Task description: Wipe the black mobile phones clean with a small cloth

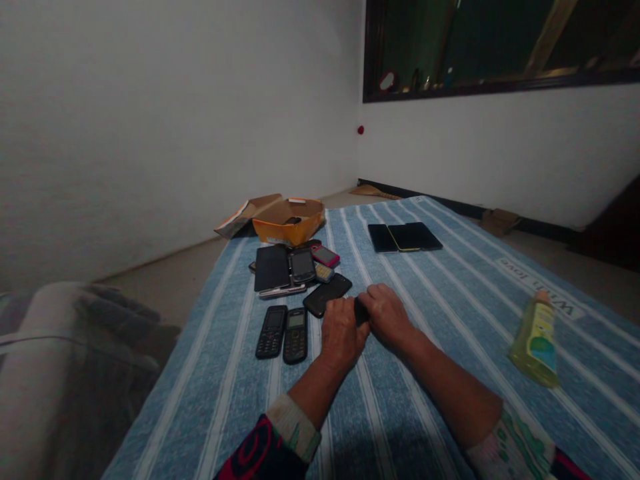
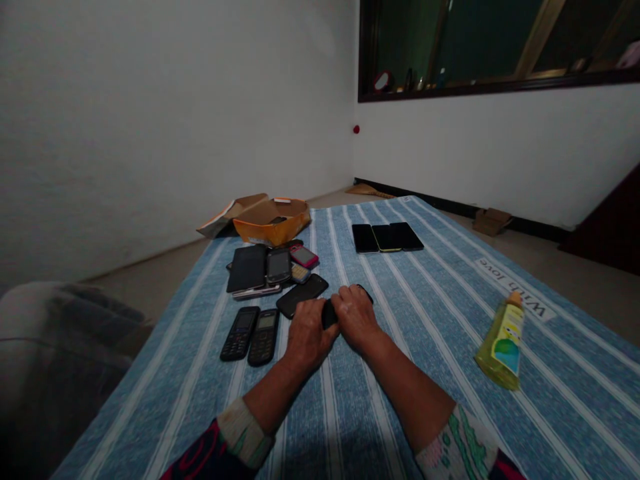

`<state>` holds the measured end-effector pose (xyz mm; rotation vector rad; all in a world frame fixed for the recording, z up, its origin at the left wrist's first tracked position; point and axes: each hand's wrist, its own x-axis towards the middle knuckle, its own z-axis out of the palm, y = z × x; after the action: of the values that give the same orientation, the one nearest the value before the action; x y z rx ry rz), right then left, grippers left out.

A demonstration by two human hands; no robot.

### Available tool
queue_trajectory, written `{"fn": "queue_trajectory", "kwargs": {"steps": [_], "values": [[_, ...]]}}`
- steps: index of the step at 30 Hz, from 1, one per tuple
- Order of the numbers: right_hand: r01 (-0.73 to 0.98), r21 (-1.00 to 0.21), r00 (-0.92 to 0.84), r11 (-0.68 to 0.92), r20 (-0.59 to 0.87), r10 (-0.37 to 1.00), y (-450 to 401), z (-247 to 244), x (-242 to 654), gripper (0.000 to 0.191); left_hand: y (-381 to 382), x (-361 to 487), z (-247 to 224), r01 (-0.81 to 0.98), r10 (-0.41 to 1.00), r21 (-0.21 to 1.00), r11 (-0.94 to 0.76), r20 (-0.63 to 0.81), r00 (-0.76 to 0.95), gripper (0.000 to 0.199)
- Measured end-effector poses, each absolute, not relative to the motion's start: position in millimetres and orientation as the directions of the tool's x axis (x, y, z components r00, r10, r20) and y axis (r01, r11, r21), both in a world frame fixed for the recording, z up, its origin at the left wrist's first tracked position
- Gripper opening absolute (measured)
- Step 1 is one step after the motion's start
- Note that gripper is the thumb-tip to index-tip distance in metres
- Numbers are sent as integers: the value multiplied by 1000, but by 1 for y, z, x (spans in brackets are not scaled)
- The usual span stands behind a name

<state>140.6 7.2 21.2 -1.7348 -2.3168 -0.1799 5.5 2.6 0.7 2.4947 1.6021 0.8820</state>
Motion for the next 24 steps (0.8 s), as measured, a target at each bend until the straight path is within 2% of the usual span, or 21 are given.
{"fn": "queue_trajectory", "kwargs": {"steps": [2, 4, 11, 19, 24], "values": [[932, -60, -328, 357, 278, 903, 6, 20, 135, 18, 3, 5, 0, 813, 843, 339, -473, 441, 307, 24], [929, -72, -331, 363, 279, 901, 7, 20, 136, 17, 3, 5, 0, 814, 847, 344, -468, 436, 303, 28], [977, -85, -171, 197, 244, 955, 16, 17, 165, 20, 1, 5, 1, 828, 866, 349, -439, 408, 288, 38], [935, -103, -296, 340, 303, 906, -13, 6, 151, 21, -1, 2, -1, 819, 869, 357, -449, 386, 309, 39], [949, -76, -267, 305, 319, 909, -12, 6, 156, 24, -3, 2, 1, 810, 864, 362, -462, 389, 319, 32]]}}
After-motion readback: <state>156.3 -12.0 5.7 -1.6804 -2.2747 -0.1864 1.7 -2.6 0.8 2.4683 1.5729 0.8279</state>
